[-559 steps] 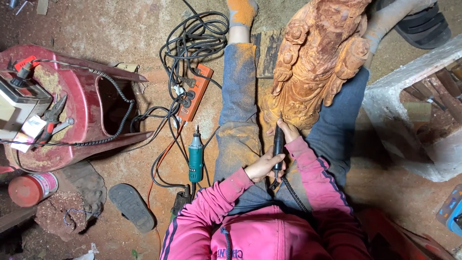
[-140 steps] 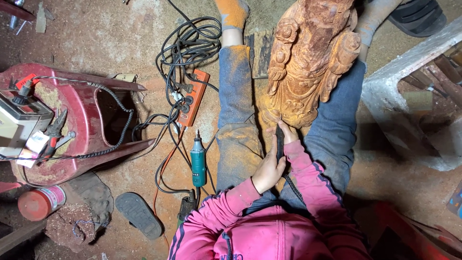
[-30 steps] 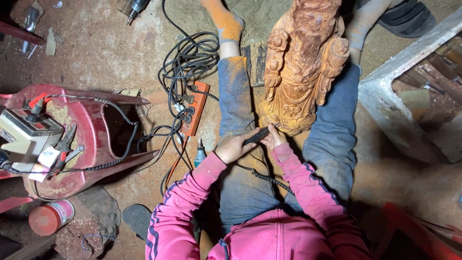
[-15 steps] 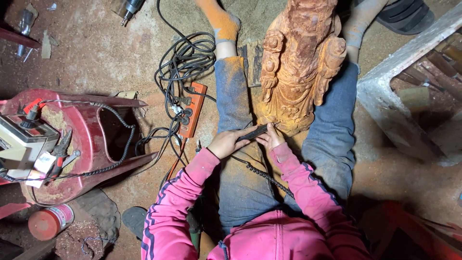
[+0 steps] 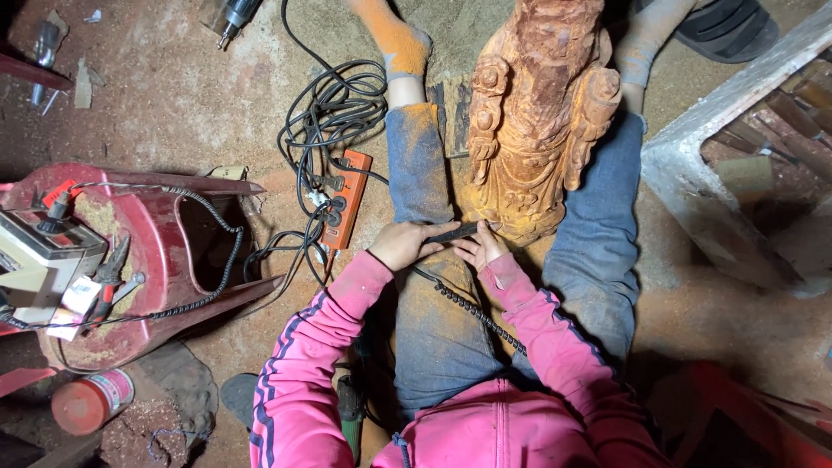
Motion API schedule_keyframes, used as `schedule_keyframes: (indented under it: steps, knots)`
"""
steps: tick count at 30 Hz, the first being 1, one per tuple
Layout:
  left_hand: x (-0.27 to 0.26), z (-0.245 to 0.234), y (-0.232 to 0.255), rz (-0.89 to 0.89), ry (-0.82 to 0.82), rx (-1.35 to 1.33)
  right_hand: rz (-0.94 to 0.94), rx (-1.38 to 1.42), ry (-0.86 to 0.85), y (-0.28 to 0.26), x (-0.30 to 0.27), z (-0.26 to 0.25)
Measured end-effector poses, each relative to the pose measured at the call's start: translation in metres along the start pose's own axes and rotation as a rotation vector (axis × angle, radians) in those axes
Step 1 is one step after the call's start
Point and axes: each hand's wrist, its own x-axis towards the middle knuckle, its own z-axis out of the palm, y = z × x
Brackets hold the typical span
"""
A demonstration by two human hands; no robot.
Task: Carving intricate details into a wooden statue using a handheld electric rotary tool while sitting on the floor.
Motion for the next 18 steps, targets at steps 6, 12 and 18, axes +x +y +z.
schedule_keyframes:
  steps: [6, 12, 18]
  knots:
    - [-0.009, 0.011, 0.010, 0.024, 0.050, -0.054, -0.034, -0.070, -0.012, -0.021, -0.023, 0.019]
    - [-0.036, 0.055, 0.038, -0.032, 0.055, -0.318, -0.035, -0.226, -0.006, -0.009, -0.034, -0.006]
    - [-0.044, 0.098, 0.075, -0.104, 0.094, -0.654, -0.054, -0.343, -0.007, -0.010, -0.032, -0.037]
